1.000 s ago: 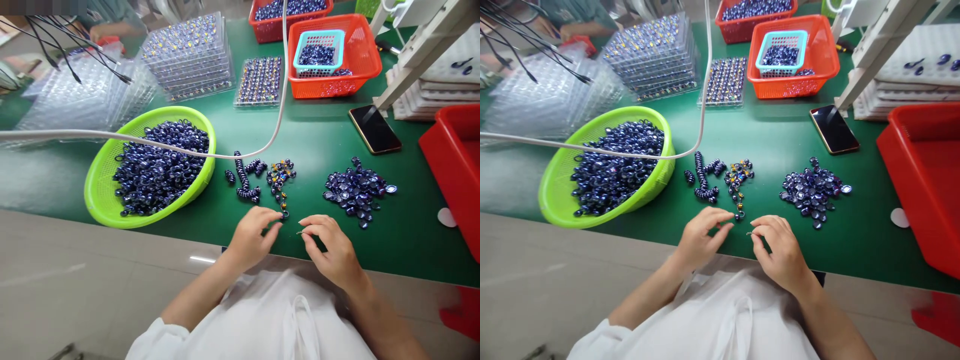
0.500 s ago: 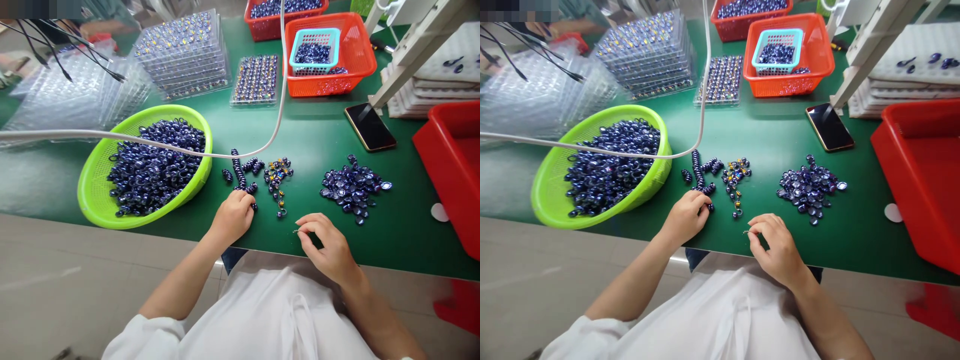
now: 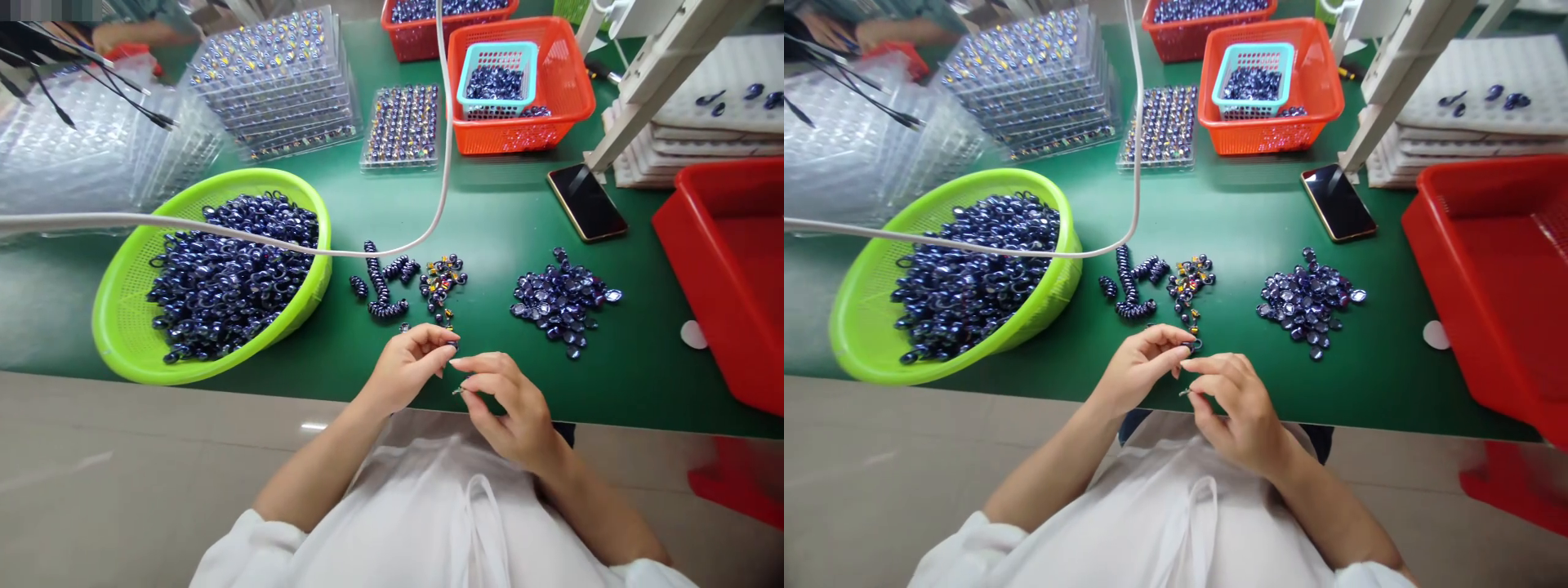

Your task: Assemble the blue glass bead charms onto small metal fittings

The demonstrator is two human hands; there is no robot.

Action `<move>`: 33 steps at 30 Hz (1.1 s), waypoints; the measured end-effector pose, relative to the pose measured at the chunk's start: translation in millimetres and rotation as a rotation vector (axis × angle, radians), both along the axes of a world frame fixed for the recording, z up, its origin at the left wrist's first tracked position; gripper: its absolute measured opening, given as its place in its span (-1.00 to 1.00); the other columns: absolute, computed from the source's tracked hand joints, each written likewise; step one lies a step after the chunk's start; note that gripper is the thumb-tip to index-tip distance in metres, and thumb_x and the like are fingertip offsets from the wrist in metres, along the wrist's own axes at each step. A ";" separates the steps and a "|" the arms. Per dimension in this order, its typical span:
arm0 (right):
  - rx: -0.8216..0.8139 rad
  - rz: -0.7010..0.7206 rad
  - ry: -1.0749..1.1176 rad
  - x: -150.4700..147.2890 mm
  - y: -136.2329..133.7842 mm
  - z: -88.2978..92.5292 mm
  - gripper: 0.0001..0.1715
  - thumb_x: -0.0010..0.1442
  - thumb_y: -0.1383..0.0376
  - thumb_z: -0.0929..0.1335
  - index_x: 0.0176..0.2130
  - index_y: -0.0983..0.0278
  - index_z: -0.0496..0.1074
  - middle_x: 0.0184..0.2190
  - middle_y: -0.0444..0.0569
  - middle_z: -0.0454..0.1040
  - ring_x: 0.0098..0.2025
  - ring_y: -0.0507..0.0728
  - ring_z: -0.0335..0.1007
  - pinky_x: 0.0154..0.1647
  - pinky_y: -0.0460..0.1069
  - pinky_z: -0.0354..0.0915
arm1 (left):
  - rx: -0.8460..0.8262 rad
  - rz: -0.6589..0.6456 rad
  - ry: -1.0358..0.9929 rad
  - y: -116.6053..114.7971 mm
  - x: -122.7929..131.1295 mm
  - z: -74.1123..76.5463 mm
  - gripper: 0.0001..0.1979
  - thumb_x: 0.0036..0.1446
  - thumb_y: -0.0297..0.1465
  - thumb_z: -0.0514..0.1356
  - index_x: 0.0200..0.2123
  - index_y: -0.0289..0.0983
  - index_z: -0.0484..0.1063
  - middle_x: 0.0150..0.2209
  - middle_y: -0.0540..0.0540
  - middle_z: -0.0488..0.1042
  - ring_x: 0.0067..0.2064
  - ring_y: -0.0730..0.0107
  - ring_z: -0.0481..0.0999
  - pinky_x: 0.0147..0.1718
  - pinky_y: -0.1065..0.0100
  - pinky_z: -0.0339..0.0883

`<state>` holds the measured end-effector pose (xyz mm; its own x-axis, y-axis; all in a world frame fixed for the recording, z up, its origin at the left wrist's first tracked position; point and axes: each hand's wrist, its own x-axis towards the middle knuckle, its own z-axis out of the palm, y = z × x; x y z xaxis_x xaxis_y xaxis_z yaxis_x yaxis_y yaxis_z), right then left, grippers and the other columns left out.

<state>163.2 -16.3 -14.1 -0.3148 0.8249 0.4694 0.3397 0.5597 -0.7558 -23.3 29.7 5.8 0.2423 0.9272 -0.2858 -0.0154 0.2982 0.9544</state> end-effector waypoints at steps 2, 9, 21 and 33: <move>-0.006 -0.034 -0.010 0.0 0.7 1.5 -0.68 0.20 0.54 0.35 -0.12 0.18 0.36 0.00 0.04 0.54 0.01 0.19 0.48 0.00 0.15 0.39 | -0.051 -0.004 -0.084 -0.5 8.8 -0.9 -0.75 0.05 -0.29 0.38 -0.24 -0.34 0.57 -0.37 -0.04 0.54 -0.47 0.53 0.44 -0.47 0.46 0.39; -0.037 -0.110 -0.048 9.2 0.7 1.2 -0.70 0.21 0.53 0.35 -0.13 0.18 0.36 -0.05 0.03 0.55 -0.01 0.19 0.48 -0.03 0.15 0.39 | -0.213 -0.018 -0.281 -5.6 17.5 -7.6 -0.66 0.02 -0.25 0.43 -0.19 -0.36 0.61 -0.41 -0.06 0.59 -0.42 0.48 0.53 -0.35 0.42 0.45; -0.126 -0.068 0.071 15.3 4.6 4.6 -0.75 0.17 0.52 0.36 -0.23 0.18 0.37 -0.14 -0.04 0.55 -0.06 0.17 0.47 -0.04 0.12 0.37 | -0.563 -0.070 -0.588 -2.5 8.7 -18.3 -0.67 -0.11 -0.46 0.50 -0.20 -0.37 0.64 -0.38 -0.12 0.63 -0.41 0.46 0.59 -0.32 0.42 0.47; -0.585 -0.314 0.248 1.1 -3.0 4.0 -0.86 0.32 0.23 0.34 -0.31 0.18 0.40 -0.41 -0.15 0.42 -0.39 0.05 0.35 -0.34 -0.05 0.30 | -0.085 0.101 -0.277 -25.7 30.6 -19.9 -0.78 0.06 -0.30 0.41 -0.20 -0.24 0.65 -0.18 -0.13 0.66 -0.17 0.29 0.62 -0.07 0.26 0.50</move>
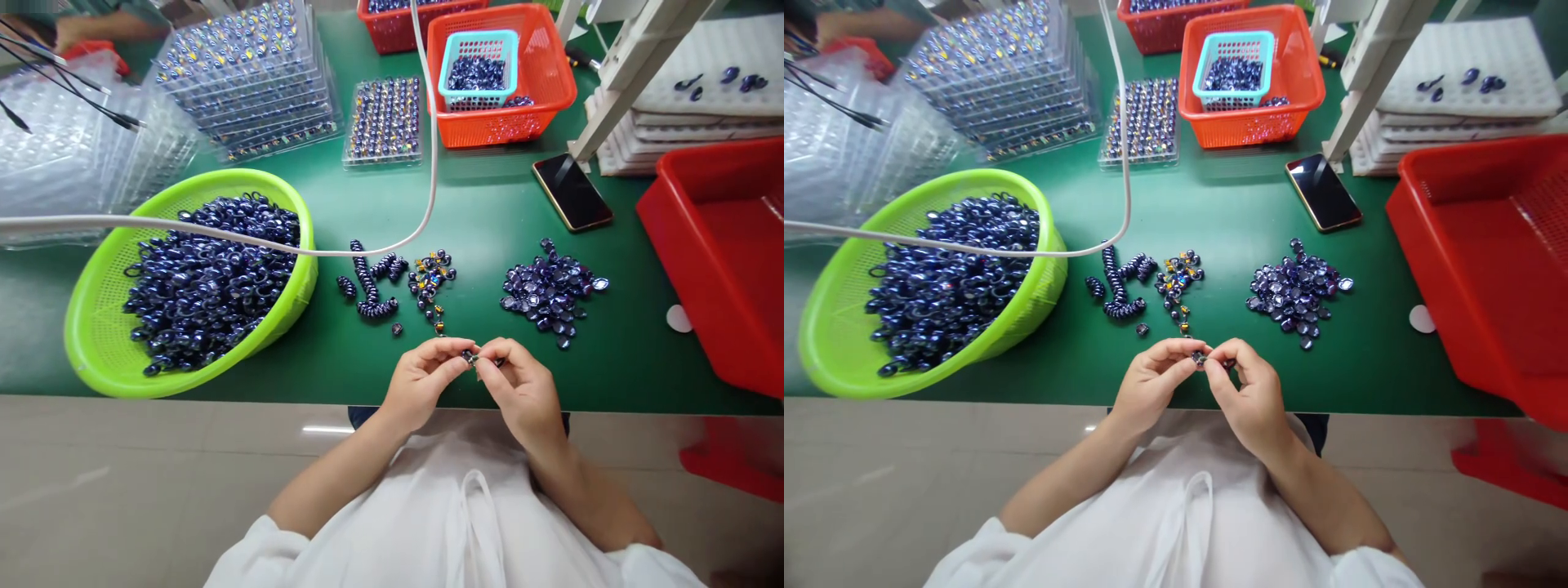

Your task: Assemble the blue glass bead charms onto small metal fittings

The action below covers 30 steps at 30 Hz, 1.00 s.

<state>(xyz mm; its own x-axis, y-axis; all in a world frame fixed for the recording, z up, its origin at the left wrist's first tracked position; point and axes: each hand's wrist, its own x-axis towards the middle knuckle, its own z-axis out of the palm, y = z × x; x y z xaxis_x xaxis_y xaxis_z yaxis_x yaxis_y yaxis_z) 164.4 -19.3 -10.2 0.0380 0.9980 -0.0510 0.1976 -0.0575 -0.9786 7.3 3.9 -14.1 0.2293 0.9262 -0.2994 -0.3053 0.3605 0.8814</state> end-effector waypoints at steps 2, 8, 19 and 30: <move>-0.034 -0.012 0.065 -1.3 0.9 -2.2 -0.88 0.29 0.22 0.37 -0.30 0.19 0.41 -0.41 -0.15 0.42 -0.41 0.03 0.34 -0.37 -0.07 0.29 | 0.092 -0.001 0.074 -2.8 0.0 -0.8 -0.80 0.09 -0.29 0.40 -0.21 -0.23 0.65 -0.18 -0.13 0.67 -0.14 0.25 0.62 -0.07 0.26 0.50; -0.046 -0.012 0.157 -1.5 4.1 -3.7 -0.91 0.23 0.23 0.42 -0.28 0.19 0.44 -0.40 -0.17 0.45 -0.39 0.01 0.38 -0.35 -0.09 0.32 | 0.339 -0.020 0.177 -3.4 -4.1 -2.4 -0.83 0.20 -0.39 0.32 -0.14 -0.17 0.65 -0.18 -0.12 0.66 -0.14 0.29 0.60 -0.09 0.29 0.46; -0.043 0.057 0.028 7.9 7.2 4.3 -0.84 0.29 0.21 0.36 -0.32 0.21 0.45 -0.43 -0.14 0.46 -0.39 0.04 0.39 -0.34 -0.08 0.33 | 0.422 -0.045 0.277 -2.5 -8.2 -3.2 -0.81 0.21 -0.40 0.30 -0.10 -0.18 0.63 -0.21 -0.14 0.64 -0.18 0.28 0.57 -0.13 0.28 0.46; -0.071 0.086 0.021 6.7 6.6 4.1 -0.82 0.29 0.19 0.36 -0.33 0.22 0.43 -0.46 -0.15 0.45 -0.46 0.01 0.34 -0.45 -0.10 0.28 | 0.452 -0.034 0.291 1.2 -10.6 -3.2 -0.83 0.16 -0.38 0.35 -0.15 -0.16 0.66 -0.30 -0.11 0.64 -0.28 0.33 0.58 -0.23 0.32 0.45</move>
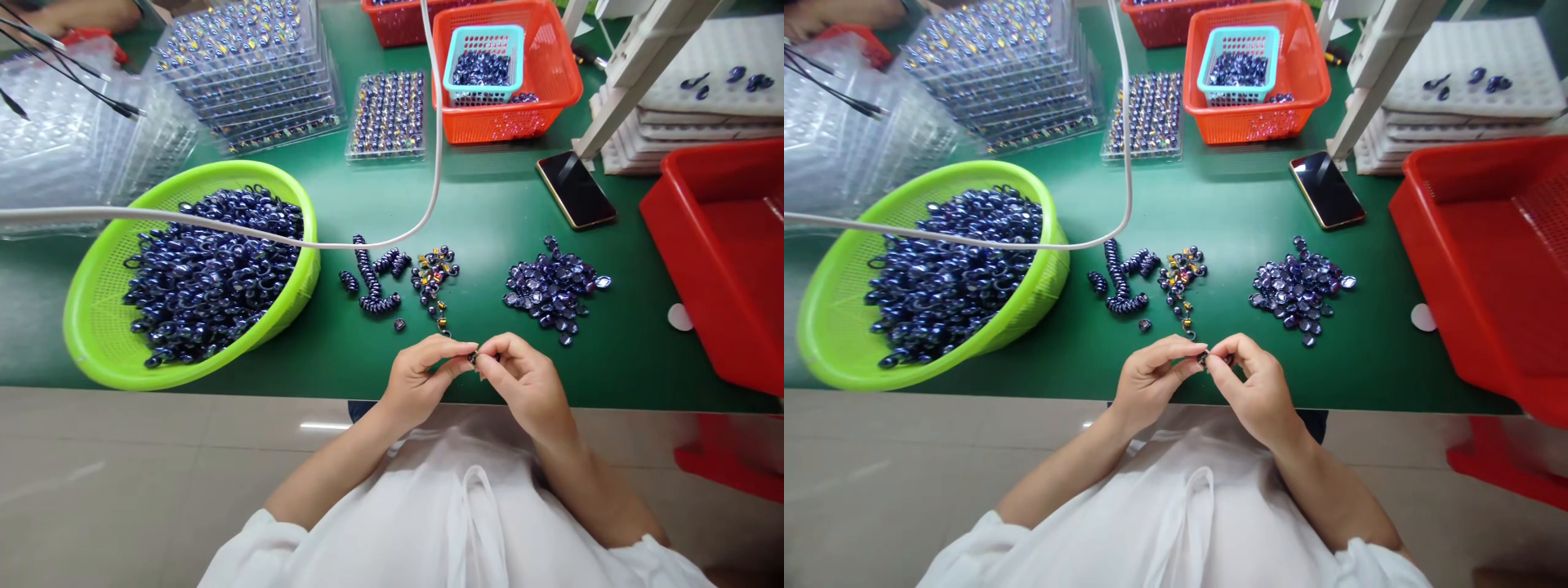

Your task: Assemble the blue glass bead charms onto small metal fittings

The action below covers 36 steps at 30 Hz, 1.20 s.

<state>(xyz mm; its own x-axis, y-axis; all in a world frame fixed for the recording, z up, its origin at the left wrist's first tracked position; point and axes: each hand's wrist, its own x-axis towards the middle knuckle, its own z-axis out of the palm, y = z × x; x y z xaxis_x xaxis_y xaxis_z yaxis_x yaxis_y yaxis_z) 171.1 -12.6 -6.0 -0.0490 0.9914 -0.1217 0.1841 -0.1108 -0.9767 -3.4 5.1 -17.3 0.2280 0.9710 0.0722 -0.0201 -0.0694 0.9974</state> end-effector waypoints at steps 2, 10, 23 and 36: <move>-0.008 -0.005 0.009 -0.6 0.2 -0.5 -0.81 0.29 0.19 0.37 -0.34 0.22 0.43 -0.47 -0.16 0.44 -0.46 0.01 0.34 -0.43 -0.10 0.28 | -0.020 0.021 0.018 0.0 -0.6 0.3 -0.82 0.13 -0.38 0.37 -0.15 -0.16 0.67 -0.32 -0.09 0.64 -0.30 0.34 0.58 -0.24 0.33 0.45; -0.092 -0.026 0.127 -3.1 1.5 -4.6 -0.77 0.23 0.15 0.41 -0.37 0.23 0.41 -0.51 -0.16 0.46 -0.46 0.02 0.41 -0.42 -0.09 0.37 | 0.010 0.011 0.041 2.0 -1.1 2.7 -0.84 0.14 -0.39 0.36 -0.19 -0.15 0.68 -0.35 -0.08 0.67 -0.33 0.34 0.58 -0.24 0.31 0.45; -0.182 0.049 0.165 -0.5 8.3 -0.3 -0.69 0.22 0.11 0.44 -0.37 0.23 0.32 -0.56 -0.21 0.44 -0.57 -0.02 0.42 -0.55 -0.13 0.37 | -0.245 0.053 -0.034 -7.5 3.6 7.5 -0.80 0.06 -0.36 0.40 -0.20 -0.24 0.67 -0.30 -0.13 0.66 -0.28 0.30 0.63 -0.23 0.32 0.51; 0.003 0.069 0.079 14.7 -1.6 -16.4 -0.83 0.33 0.18 0.37 -0.09 0.17 0.45 -0.23 -0.08 0.55 -0.28 0.06 0.55 -0.31 -0.06 0.47 | -0.609 0.143 -0.213 5.0 9.2 21.3 -0.77 -0.11 -0.37 0.46 -0.35 -0.35 0.61 -0.46 -0.08 0.63 -0.46 0.41 0.59 -0.35 0.37 0.53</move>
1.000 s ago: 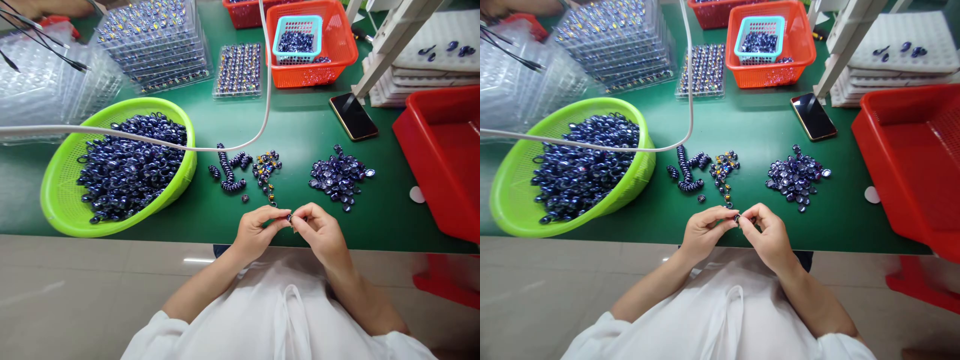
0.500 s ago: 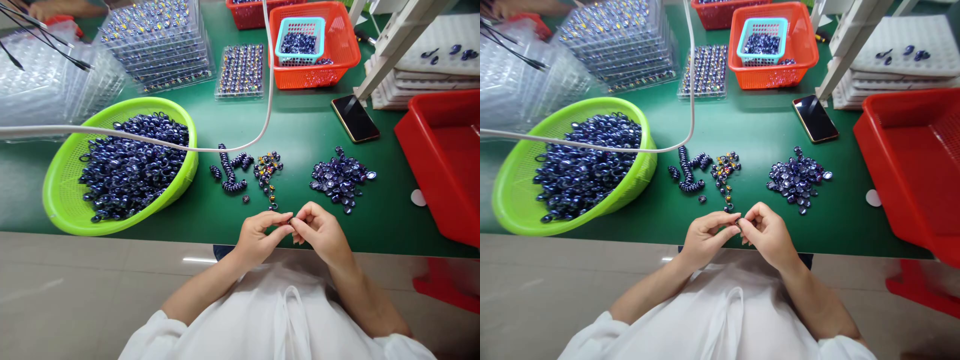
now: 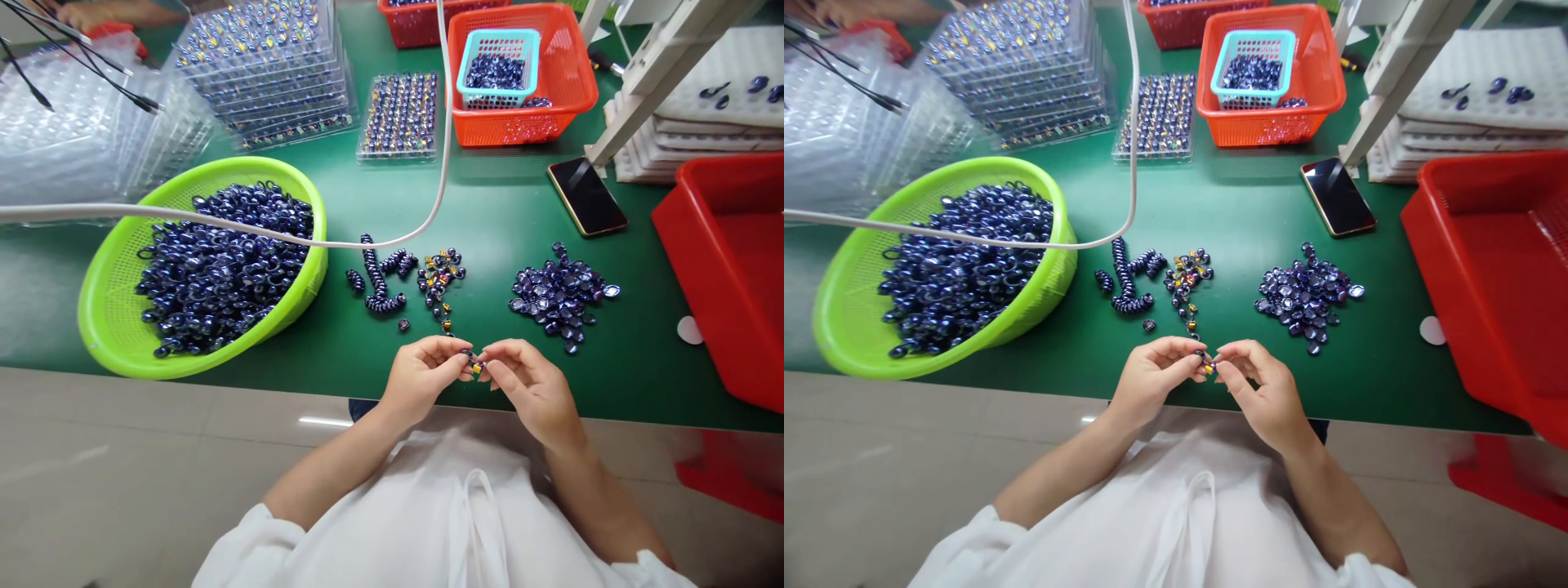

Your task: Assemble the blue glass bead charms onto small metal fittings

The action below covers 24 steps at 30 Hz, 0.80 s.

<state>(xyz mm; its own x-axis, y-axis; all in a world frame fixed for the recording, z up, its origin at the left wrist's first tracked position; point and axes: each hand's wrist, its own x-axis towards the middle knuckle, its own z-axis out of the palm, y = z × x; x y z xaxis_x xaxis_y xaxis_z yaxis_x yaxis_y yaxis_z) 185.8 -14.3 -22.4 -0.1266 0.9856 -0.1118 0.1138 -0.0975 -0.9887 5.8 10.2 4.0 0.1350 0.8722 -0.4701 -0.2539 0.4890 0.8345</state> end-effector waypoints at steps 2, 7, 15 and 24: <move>0.102 -0.029 -0.085 1.0 -1.6 -2.5 -0.88 0.33 0.24 0.37 -0.11 0.15 0.46 -0.21 -0.09 0.53 -0.24 0.06 0.53 -0.24 -0.04 0.46 | 0.015 -0.001 0.023 0.4 1.2 -0.1 -0.80 -0.12 -0.39 0.44 -0.38 -0.35 0.60 -0.49 -0.06 0.61 -0.50 0.46 0.54 -0.42 0.41 0.49; 0.407 -0.031 -0.242 4.5 -1.7 2.5 -0.81 0.27 0.41 0.40 -0.13 0.15 0.46 -0.19 -0.08 0.49 -0.20 0.06 0.46 -0.18 -0.02 0.41 | 0.053 -0.017 0.085 1.9 0.9 -0.2 -0.87 -0.11 -0.43 0.39 -0.42 -0.34 0.58 -0.52 -0.03 0.57 -0.56 0.56 0.41 -0.54 0.50 0.31; 0.759 0.088 -0.426 -1.2 4.6 6.5 -0.62 0.17 0.53 0.43 -0.07 0.17 0.43 -0.20 -0.03 0.44 -0.20 0.11 0.41 -0.19 0.03 0.41 | 0.080 -0.060 0.094 0.4 6.1 -2.6 -0.87 -0.09 -0.42 0.38 -0.40 -0.34 0.59 -0.52 -0.01 0.55 -0.55 0.57 0.39 -0.53 0.50 0.29; 0.586 0.044 -0.426 -0.6 2.6 4.6 -0.81 0.30 0.47 0.34 -0.12 0.21 0.38 -0.22 -0.01 0.43 -0.16 0.12 0.41 -0.15 0.03 0.36 | 0.149 -0.183 0.166 -5.8 3.2 -7.7 -0.74 0.09 -0.38 0.31 -0.15 -0.35 0.65 -0.31 -0.15 0.65 -0.39 0.42 0.56 -0.35 0.40 0.52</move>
